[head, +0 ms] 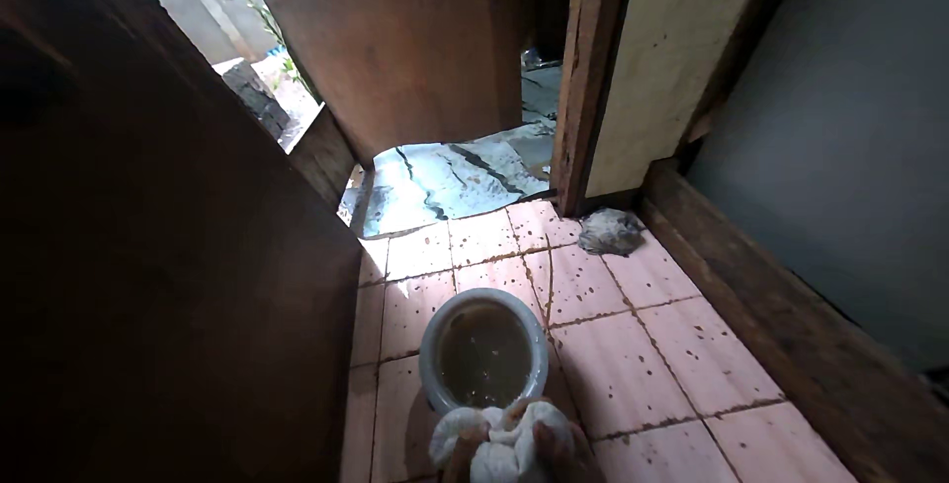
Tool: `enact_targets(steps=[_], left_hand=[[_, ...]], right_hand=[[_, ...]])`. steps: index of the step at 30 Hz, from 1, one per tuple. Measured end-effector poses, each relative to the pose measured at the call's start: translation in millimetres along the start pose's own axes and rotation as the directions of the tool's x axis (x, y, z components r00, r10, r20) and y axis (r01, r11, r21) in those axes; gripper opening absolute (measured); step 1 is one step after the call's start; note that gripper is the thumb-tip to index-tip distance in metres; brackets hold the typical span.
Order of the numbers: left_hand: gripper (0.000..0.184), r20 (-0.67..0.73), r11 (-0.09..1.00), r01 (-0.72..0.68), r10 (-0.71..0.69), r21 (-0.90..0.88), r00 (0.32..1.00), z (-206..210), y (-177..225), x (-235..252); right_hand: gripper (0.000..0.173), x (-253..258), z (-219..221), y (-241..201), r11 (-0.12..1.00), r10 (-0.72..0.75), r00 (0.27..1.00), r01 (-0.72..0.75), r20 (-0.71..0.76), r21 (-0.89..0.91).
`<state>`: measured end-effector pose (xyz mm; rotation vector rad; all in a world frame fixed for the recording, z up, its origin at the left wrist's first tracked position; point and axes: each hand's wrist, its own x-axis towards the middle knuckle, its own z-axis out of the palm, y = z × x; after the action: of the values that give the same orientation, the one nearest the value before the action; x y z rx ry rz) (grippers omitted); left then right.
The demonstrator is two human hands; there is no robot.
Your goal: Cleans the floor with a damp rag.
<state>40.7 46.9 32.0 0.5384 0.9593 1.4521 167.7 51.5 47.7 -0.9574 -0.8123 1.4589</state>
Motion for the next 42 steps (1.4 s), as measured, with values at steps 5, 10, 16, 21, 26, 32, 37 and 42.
enact_targets(steps=[5,10,16,21,26,32,37,42], left_hand=[[0.018,0.192,0.878,-0.371,0.326,0.302,0.926,-5,6,23],[0.023,0.550,0.453,-0.808,0.592,0.376,0.589,8,21,73],[0.028,0.688,0.197,-0.904,0.593,0.379,0.418,8,28,95],[0.015,0.853,-0.133,-0.940,0.473,0.316,0.220,-1,27,101],[0.019,0.961,-0.397,-0.904,0.273,0.156,0.046,-8,21,107],[0.019,0.998,-0.476,-0.878,0.021,0.056,0.052,-6,6,113],[0.011,0.977,-0.605,-0.796,-0.160,0.017,0.143,-6,-10,112],[0.024,0.586,-0.320,-0.880,-0.659,0.351,0.473,11,3,100]], right_hand=[[0.040,28,8,-22,0.967,0.220,0.972,-0.229,0.086,0.109],[0.036,64,26,-55,0.906,0.377,0.918,-0.393,0.125,0.156],[0.035,137,6,-12,0.909,0.340,0.796,-0.414,0.500,0.041],[0.037,172,11,-6,0.873,0.462,0.570,-0.425,0.679,-0.237],[0.029,192,22,-3,0.787,0.571,0.557,-0.162,0.603,-0.595],[0.032,203,33,4,0.630,0.657,0.509,0.032,0.555,-0.776],[0.030,205,43,8,0.501,0.678,0.484,0.246,0.553,-0.830],[0.033,194,63,9,0.352,0.671,0.520,0.404,0.529,-0.844]])
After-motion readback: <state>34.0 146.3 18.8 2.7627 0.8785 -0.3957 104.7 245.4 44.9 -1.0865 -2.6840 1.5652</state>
